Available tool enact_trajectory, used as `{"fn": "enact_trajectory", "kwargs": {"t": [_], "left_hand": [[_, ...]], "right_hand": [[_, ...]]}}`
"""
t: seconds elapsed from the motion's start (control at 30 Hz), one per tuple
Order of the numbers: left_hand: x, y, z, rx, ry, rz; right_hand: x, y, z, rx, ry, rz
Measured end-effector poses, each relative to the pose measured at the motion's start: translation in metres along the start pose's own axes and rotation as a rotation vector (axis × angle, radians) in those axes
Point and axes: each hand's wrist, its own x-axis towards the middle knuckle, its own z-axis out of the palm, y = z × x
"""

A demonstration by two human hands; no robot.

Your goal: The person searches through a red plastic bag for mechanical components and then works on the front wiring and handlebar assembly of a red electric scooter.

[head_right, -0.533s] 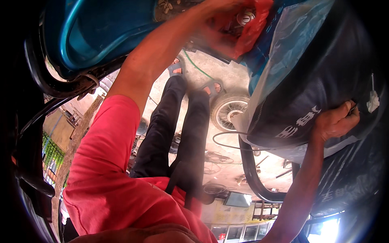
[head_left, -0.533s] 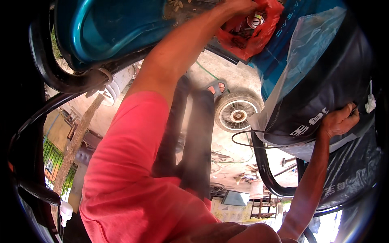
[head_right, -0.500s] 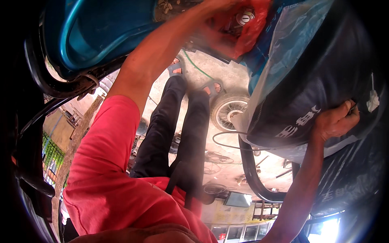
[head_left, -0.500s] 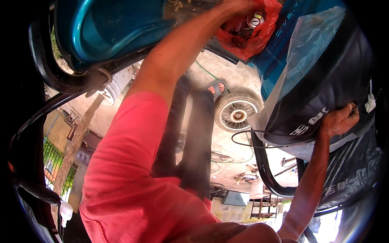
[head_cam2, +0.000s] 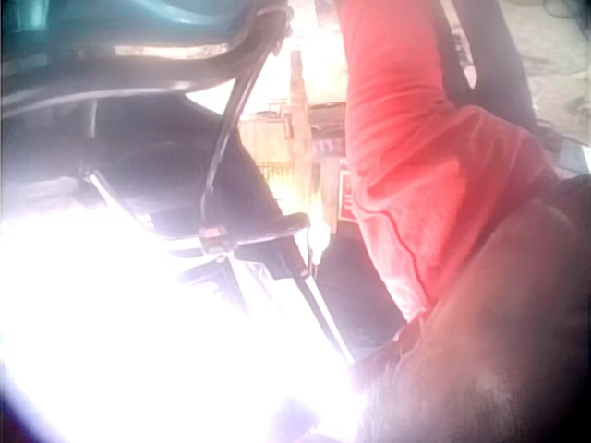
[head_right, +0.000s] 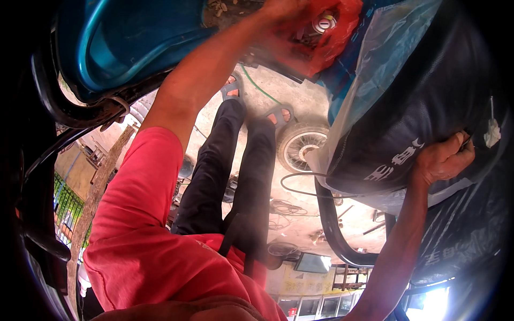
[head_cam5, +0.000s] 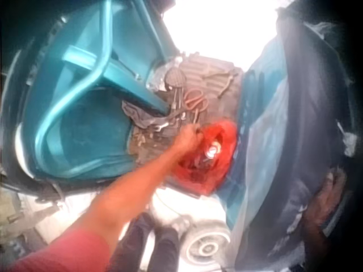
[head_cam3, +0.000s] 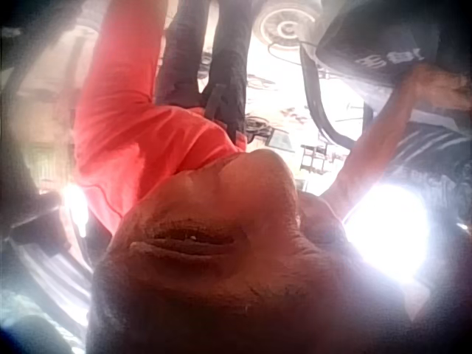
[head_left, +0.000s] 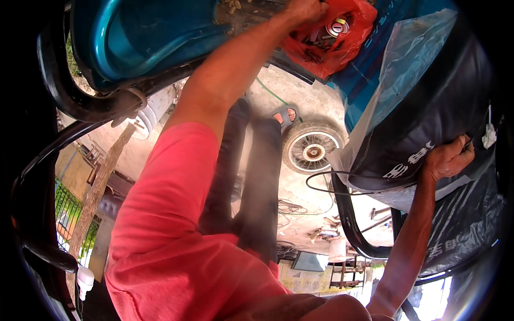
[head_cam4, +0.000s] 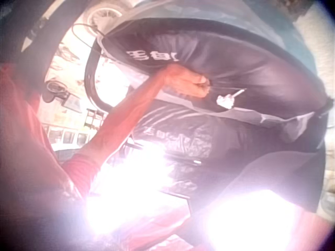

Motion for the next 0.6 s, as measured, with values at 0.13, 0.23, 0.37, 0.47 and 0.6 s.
{"fn": "enact_trajectory", "kwargs": {"t": [0.13, 0.23, 0.37, 0.47, 0.6], "left_hand": [[-0.001, 0.026, -0.021, -0.033, -0.091, 0.005], [-0.003, 0.035, -0.032, -0.056, -0.068, 0.062], [-0.002, 0.037, -0.048, -0.079, 0.068, 0.164], [-0.003, 0.040, -0.052, -0.067, 0.226, 0.282], [-0.021, 0.048, -0.034, 0.011, 0.304, 0.377]], "right_hand": [[0.000, 0.000, 0.000, 0.002, -0.002, 0.000], [-0.001, 0.000, -0.001, 0.001, 0.002, 0.011], [-0.001, -0.003, -0.001, -0.010, 0.002, 0.016], [0.000, -0.001, 0.000, 0.002, 0.000, 0.025], [0.000, -0.001, -0.001, 0.012, -0.002, 0.059]]}}
